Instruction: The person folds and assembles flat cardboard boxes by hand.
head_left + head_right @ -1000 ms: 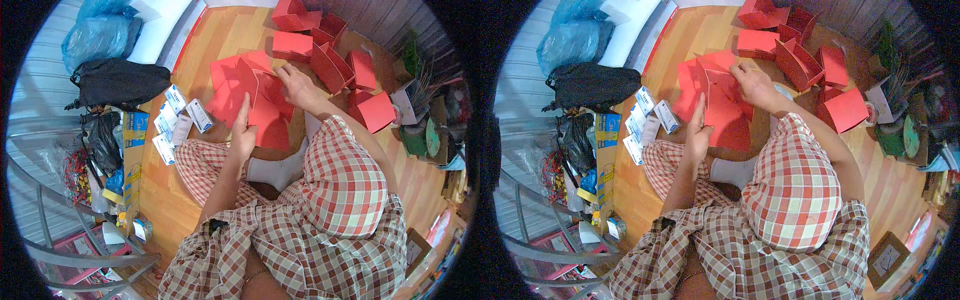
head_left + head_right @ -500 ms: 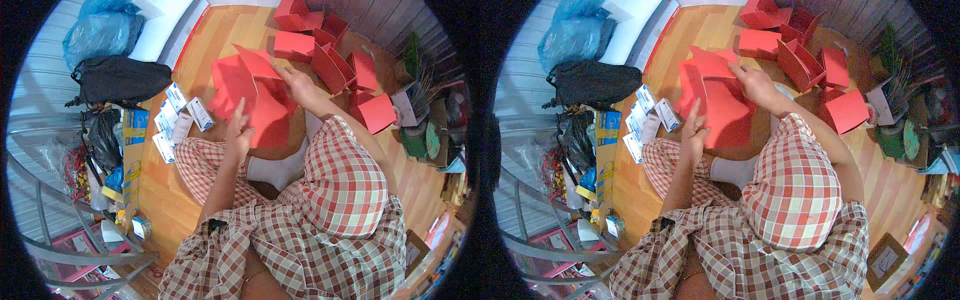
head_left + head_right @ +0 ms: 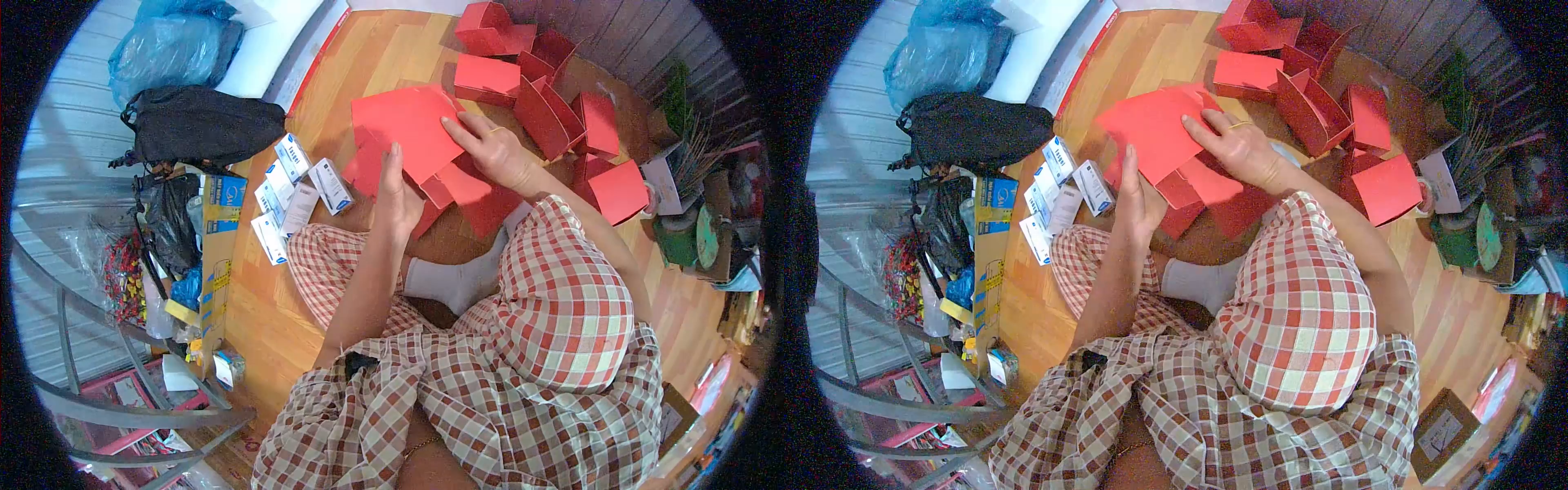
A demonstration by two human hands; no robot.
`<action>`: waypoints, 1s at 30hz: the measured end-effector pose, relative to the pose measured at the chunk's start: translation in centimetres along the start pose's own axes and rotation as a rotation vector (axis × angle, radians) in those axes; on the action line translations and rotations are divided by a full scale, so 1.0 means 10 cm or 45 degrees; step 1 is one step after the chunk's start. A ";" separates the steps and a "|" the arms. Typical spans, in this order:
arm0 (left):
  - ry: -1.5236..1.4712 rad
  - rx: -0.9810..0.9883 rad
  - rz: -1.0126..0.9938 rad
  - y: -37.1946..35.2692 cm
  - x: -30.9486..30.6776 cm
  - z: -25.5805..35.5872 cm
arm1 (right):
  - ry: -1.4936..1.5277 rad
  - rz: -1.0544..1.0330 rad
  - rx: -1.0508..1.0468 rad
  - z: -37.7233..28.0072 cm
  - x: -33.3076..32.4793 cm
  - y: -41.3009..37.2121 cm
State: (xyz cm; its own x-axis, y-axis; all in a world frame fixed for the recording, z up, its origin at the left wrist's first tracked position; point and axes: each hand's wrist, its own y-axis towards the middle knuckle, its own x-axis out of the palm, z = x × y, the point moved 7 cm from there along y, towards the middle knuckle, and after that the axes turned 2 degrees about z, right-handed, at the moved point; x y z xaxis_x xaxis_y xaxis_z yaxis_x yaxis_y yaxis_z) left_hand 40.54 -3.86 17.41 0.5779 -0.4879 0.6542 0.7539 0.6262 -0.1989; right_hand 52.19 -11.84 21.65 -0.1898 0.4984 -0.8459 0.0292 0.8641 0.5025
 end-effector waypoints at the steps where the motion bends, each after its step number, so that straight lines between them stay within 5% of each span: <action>1: -0.032 -0.006 0.022 0.01 -0.03 -0.02 | 0.037 0.071 0.000 0.03 -0.03 -0.01; 10: 0.001 0.246 0.159 0.27 -0.63 -0.08 | 0.135 0.497 -0.078 -0.03 -0.38 0.09; 14: -0.047 0.325 0.127 0.20 -0.58 0.13 | 0.121 0.478 -0.136 -0.09 -0.43 0.11; 17: 0.045 0.475 0.094 0.13 -0.67 0.31 | 0.437 0.397 -0.105 -0.04 -0.45 0.13; 23: 0.382 0.508 0.074 -0.03 -0.75 0.49 | 1.429 0.277 0.569 0.48 -0.04 0.05; 30: 0.538 0.606 0.104 -0.09 -0.45 0.58 | 1.555 -0.145 0.405 0.25 0.11 -0.02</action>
State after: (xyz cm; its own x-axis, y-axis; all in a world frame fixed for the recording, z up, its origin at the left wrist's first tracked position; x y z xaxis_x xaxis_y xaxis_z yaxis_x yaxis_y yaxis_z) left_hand 35.44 1.34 18.85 0.7740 -0.5642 0.2875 0.5372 0.8254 0.1737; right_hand 54.46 -11.30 20.15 -0.9808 0.1774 -0.0807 0.1548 0.9609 0.2297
